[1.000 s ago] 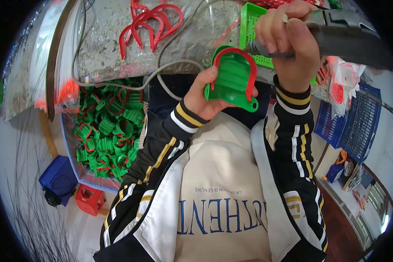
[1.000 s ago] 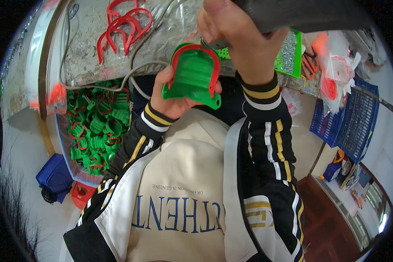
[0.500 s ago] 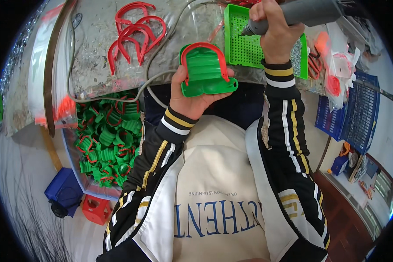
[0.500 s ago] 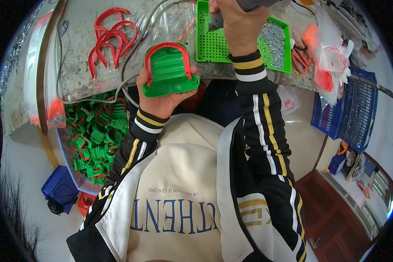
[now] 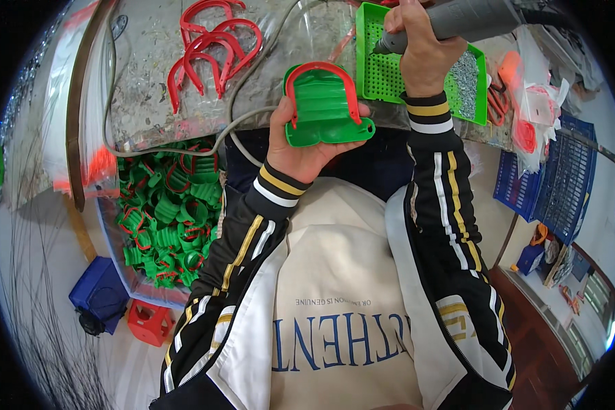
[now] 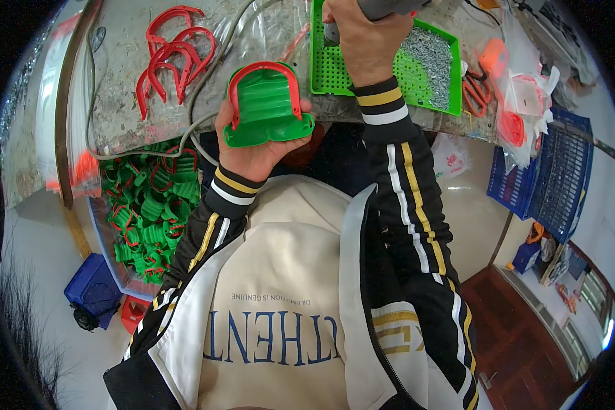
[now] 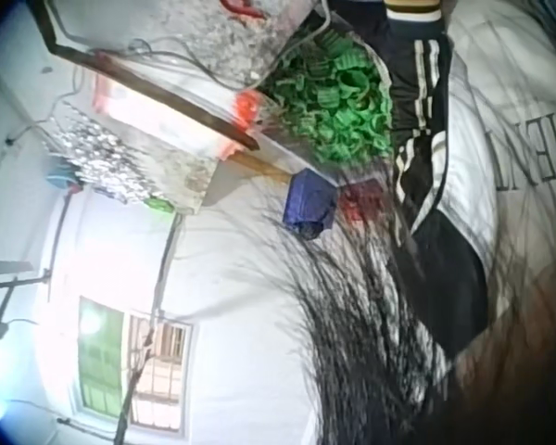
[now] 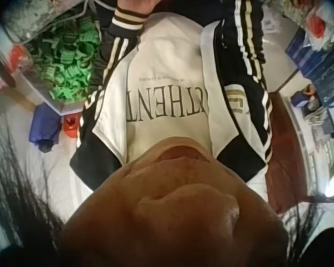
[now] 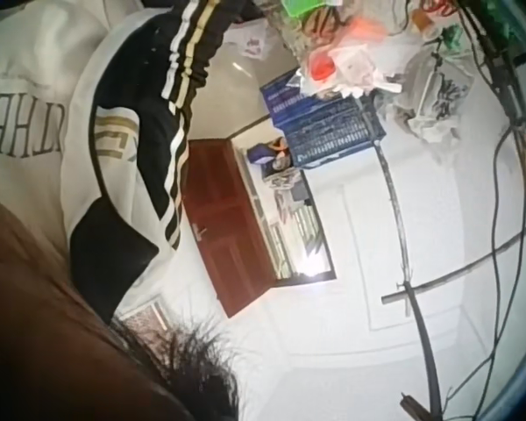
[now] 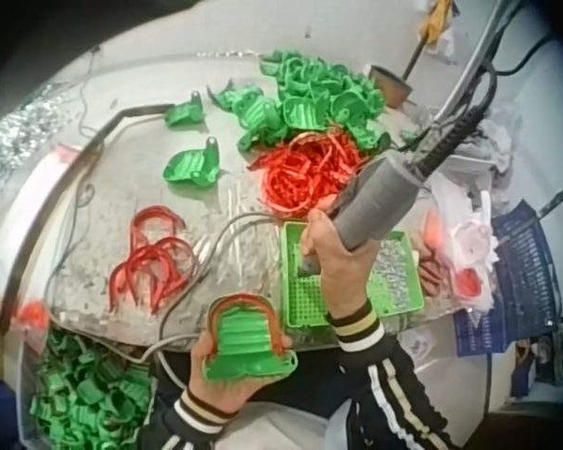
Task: Assembling plastic toy components using a hot glue gun.
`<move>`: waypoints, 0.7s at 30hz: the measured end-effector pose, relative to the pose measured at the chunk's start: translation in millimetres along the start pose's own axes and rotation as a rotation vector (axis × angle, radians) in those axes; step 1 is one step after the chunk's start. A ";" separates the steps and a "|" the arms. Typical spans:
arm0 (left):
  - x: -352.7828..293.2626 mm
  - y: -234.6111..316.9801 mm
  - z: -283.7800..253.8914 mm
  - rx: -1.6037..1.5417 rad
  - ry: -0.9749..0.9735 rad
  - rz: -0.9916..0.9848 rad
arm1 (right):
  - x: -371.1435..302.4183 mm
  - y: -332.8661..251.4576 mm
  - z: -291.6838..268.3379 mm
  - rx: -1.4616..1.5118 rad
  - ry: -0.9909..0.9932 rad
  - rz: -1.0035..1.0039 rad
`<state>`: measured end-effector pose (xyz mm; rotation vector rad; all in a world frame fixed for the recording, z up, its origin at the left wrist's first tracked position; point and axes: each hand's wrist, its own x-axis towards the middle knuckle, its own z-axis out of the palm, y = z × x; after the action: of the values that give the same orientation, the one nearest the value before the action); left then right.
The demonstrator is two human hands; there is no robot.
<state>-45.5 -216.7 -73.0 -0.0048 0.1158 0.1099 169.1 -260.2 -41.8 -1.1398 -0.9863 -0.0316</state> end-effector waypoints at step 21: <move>4.2 -3.1 6.3 0.145 0.043 0.072 | 1.7 -133.7 54.2 0.252 0.167 0.517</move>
<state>-40.3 -219.2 -67.3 0.1423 0.1666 0.1731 70.8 -279.9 61.9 -1.1077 -0.5099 0.3960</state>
